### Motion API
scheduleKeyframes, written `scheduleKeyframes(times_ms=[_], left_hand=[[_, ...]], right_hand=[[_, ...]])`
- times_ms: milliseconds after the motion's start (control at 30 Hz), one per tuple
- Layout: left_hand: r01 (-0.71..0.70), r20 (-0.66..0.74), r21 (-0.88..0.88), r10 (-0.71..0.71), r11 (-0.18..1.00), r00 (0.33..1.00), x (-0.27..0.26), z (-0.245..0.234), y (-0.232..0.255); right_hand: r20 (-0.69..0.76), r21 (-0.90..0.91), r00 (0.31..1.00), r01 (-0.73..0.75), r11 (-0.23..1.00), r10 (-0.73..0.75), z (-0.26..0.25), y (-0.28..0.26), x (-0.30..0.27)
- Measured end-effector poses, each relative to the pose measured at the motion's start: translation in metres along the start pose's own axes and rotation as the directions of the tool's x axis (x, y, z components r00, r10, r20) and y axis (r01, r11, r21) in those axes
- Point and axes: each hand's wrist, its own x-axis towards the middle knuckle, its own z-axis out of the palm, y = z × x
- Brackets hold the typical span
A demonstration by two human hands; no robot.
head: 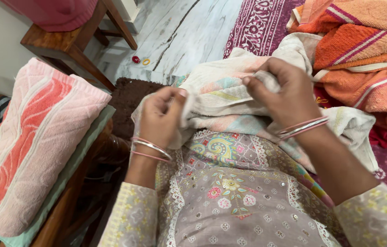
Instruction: The person folds a light green cloth and then a pink striped towel by hand while seated. Each item is smoothed, folded into a compact rectangle, and placed on the lap or adjacent surface.
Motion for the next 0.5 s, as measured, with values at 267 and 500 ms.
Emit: scheduleKeyframes(times_ms=[267,500], left_hand=[[-0.109,0.294,-0.044,0.117,0.993,0.949,-0.007,0.037,0.011],[-0.304,0.306,0.060,0.273,0.951,0.912,-0.013,0.032,0.023]], right_hand=[[0.096,0.044,0.995,0.015,0.999,-0.019,0.026,-0.027,-0.007],[0.360,0.241,0.901,0.160,0.957,-0.241,0.027,-0.024,-0.010]])
